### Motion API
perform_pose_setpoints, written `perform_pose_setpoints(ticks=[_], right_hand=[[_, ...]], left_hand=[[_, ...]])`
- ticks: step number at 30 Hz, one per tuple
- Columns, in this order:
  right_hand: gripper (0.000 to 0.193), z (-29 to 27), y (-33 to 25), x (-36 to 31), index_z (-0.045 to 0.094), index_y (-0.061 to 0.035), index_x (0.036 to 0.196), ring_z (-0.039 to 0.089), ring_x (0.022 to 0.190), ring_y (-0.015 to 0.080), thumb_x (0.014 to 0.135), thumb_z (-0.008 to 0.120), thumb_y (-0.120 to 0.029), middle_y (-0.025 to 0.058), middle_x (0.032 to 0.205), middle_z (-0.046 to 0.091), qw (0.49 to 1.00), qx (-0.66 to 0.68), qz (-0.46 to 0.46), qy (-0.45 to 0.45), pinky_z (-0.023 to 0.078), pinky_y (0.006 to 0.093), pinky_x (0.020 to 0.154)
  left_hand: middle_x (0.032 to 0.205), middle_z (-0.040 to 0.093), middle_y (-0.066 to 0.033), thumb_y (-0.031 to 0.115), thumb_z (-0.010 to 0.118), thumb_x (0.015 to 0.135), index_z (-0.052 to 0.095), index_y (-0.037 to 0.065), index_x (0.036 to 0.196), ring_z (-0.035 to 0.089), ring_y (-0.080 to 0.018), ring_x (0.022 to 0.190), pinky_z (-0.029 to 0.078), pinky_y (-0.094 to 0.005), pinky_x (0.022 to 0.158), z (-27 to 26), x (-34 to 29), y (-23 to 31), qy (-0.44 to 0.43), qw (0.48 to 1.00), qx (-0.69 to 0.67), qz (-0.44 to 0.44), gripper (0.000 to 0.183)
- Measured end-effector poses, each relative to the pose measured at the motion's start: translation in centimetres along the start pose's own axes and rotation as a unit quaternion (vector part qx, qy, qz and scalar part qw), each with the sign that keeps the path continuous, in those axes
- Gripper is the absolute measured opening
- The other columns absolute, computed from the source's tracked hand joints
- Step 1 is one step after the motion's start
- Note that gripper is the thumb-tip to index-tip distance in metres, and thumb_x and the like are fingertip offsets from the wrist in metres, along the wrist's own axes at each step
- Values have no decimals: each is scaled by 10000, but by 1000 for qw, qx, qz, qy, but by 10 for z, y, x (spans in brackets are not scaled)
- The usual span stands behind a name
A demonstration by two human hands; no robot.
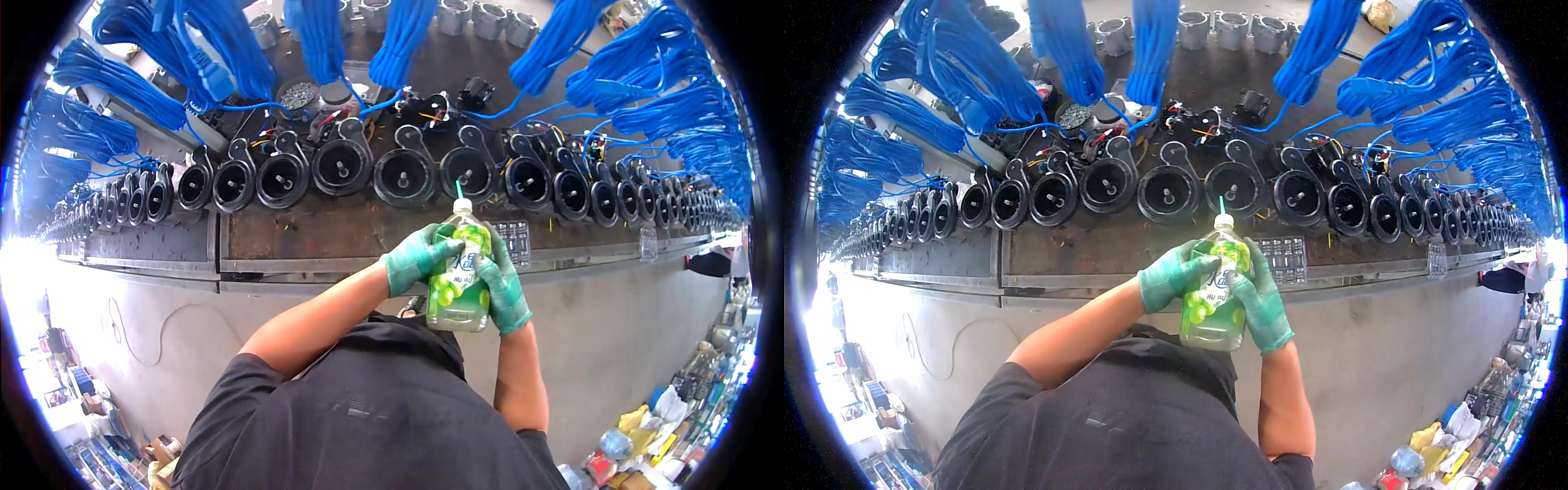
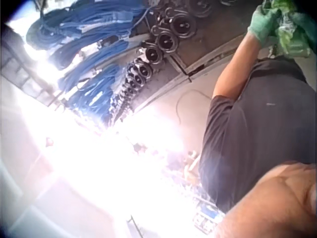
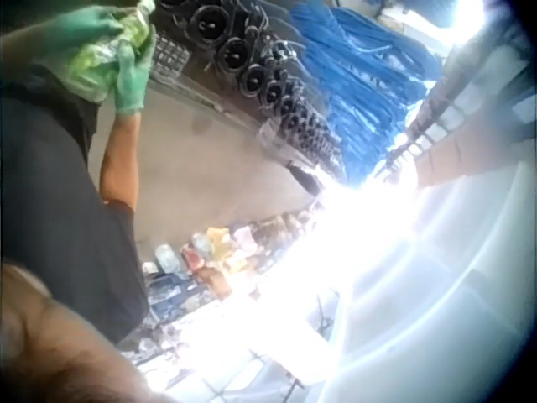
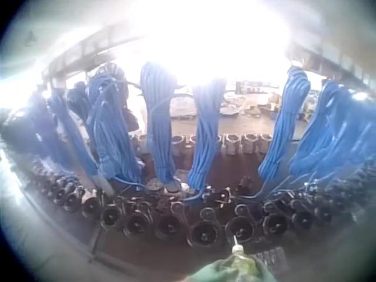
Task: The person applies a liquid from a squeeze bottle onto a component at an assembly station. They hold the bottle with both hands, using a green gloved hand to guide the nozzle and apply the substance across the surface of the object.
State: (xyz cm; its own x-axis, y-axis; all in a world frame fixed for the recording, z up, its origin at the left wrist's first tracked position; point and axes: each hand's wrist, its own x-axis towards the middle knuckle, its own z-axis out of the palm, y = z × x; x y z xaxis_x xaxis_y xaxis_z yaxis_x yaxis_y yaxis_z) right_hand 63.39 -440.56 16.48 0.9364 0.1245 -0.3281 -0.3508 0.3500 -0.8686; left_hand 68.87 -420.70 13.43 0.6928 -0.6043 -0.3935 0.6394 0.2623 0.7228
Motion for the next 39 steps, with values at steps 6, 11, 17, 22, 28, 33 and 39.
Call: perform_pose_setpoints(ticks=[6,11,17,22,28,33,39], right_hand=[[664,-28,-6,11,375,-25,1605,562,1311,183,1023,673,-138,117,1463,567,1000,-4,8,18,471,336,1111],[653,-30,-8,16,393,-37,1599,570,1292,170,1020,683,-118,112,1446,581,1000,5,20,9,483,329,1094],[696,-41,-7,14,340,-54,1627,568,1291,165,1024,681,-122,111,1457,571,999,27,21,-10,479,325,1095],[736,-70,-7,1,292,-77,1654,550,1309,167,1032,680,-137,101,1481,548,999,26,-32,-23,466,329,1108],[725,-120,-16,-10,321,-70,1644,532,1351,200,1018,674,-159,119,1514,524,997,52,-41,50,457,353,1129],[692,-123,-41,-3,359,-26,1616,569,1303,189,1018,675,-170,124,1467,565,997,45,-5,67,474,336,1102],[689,-121,-53,-7,364,-28,1615,569,1297,173,1016,676,-165,113,1468,564,996,29,31,80,475,329,1096]], left_hand=[[1306,675,-57,310,703,1018,528,46,1490,671,-147,1153,562,-334,1004,16,26,-1,4,999,-28,-24,569],[1325,669,-64,303,700,1016,505,49,1521,672,-146,1151,566,-331,997,20,24,4,5,1000,-20,2,599],[1345,665,-61,304,757,983,511,77,1514,672,-164,1176,575,-346,986,32,26,1,31,999,-29,-12,627],[1342,657,-65,310,766,977,500,33,1496,648,-153,1194,554,-343,1014,55,43,-6,25,999,22,-6,645],[1334,657,-68,323,746,987,505,21,1498,658,-145,1165,553,-333,1012,86,99,-18,-4,994,68,-79,640],[1296,677,-71,298,742,991,532,24,1473,678,-158,1131,564,-333,999,93,112,-18,-17,997,4,-71,593],[1277,684,-82,315,754,982,548,22,1449,683,-166,1128,570,-335,980,92,113,-23,-9,997,5,-71,589]])
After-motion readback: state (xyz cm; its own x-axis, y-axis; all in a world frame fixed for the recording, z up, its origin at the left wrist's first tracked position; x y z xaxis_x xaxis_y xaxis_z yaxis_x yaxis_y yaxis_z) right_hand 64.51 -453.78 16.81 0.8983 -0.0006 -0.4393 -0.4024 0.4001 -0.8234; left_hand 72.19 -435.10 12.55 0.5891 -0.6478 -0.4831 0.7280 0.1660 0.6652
